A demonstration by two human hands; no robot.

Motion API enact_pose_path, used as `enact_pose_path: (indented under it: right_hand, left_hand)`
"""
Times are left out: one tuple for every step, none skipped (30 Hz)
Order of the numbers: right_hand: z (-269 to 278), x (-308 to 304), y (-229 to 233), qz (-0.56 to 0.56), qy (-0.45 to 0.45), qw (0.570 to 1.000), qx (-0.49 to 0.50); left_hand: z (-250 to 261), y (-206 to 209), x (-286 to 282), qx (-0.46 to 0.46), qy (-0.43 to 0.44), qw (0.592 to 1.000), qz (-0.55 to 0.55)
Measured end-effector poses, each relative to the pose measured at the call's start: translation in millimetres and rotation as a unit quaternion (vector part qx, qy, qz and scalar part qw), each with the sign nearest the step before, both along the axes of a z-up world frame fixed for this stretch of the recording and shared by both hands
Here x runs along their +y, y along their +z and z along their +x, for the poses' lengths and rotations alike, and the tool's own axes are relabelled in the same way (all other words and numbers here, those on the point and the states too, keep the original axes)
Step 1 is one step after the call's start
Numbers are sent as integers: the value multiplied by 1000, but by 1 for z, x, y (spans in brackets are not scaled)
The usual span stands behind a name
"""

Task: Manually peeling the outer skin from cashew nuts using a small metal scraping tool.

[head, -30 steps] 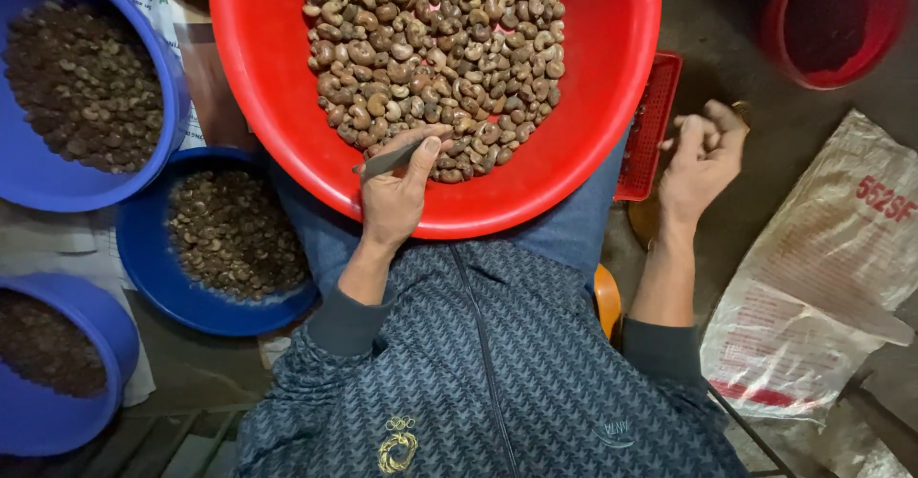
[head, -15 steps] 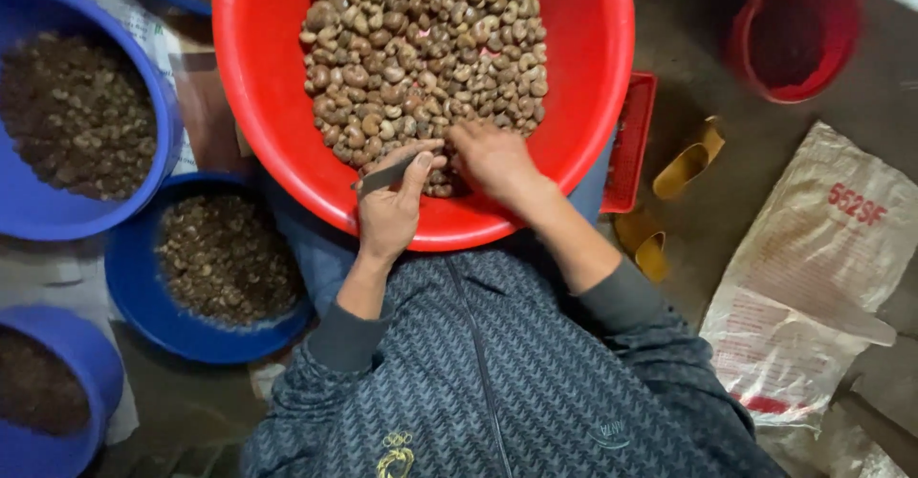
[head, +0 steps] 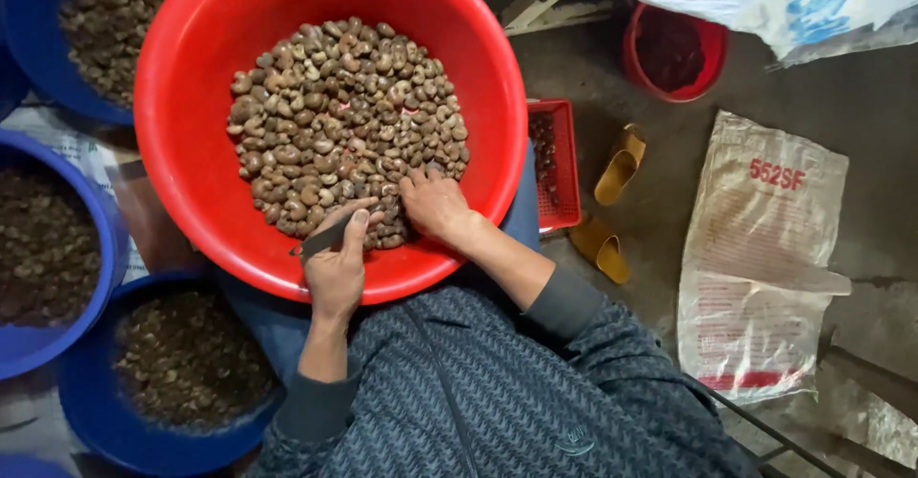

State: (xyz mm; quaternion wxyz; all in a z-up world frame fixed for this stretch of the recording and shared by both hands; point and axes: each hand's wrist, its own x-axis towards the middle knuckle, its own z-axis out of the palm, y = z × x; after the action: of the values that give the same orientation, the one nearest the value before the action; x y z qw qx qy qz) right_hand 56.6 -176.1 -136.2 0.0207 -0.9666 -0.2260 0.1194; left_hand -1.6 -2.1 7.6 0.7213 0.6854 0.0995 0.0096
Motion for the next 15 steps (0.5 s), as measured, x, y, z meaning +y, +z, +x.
enact_pose_path:
  right_hand:
    - [-1,1,3,-16,-8,999,27]
    - [-2,2,6,-32,-15,998,54]
    - [-2,2,1,-32,-16,998,52]
    - [-2,2,-3,-43,-22,997,67]
    - [-1,3,-8,-53,-26,995,82]
    - [0,2,-10,-52,-27,995,80]
    - [0,1,-12,-61,-26,992,104]
    - [0,0,-14,-69,-25,989,128]
    - [0,-1,-9,-69,-25,989,127]
    - [-1,-3,-3,-66,-15,989,131]
    - [-1,-4,2,-63,-5,989,135]
    - [0,-5,8,-63,-5,989,133]
    - [0,-5,14,-43,-8,991,125]
    - [1,-5,19,-24,-11,993,117]
    - [1,-6,30,-23,-12,993,115]
  left_hand:
    - [-1,-1,0,3,4,1000,1]
    - [-2,-2,1,7,8,1000,3]
    - [-2,-2,0,5,8,1000,3]
    - [-2,-1,-1,2,8,1000,0]
    - [-1,-1,0,-2,8,1000,-3]
    - [-1,-2,0,-4,8,1000,-3]
    - [-2,-3,0,-7,10,1000,-6]
    - [-2,-4,0,-10,13,1000,-10]
    - [-2,-4,0,-10,13,1000,-10]
    - [-3,-4,0,-12,14,1000,-13]
    - [-2,-5,0,-14,14,1000,-17]
    - [-3,-7,0,-15,13,1000,-16]
    - [-3,-8,1,-13,13,1000,-10]
    - [-4,-9,1,-11,13,1000,-4]
    - [-2,-4,1,-12,12,1000,-3]
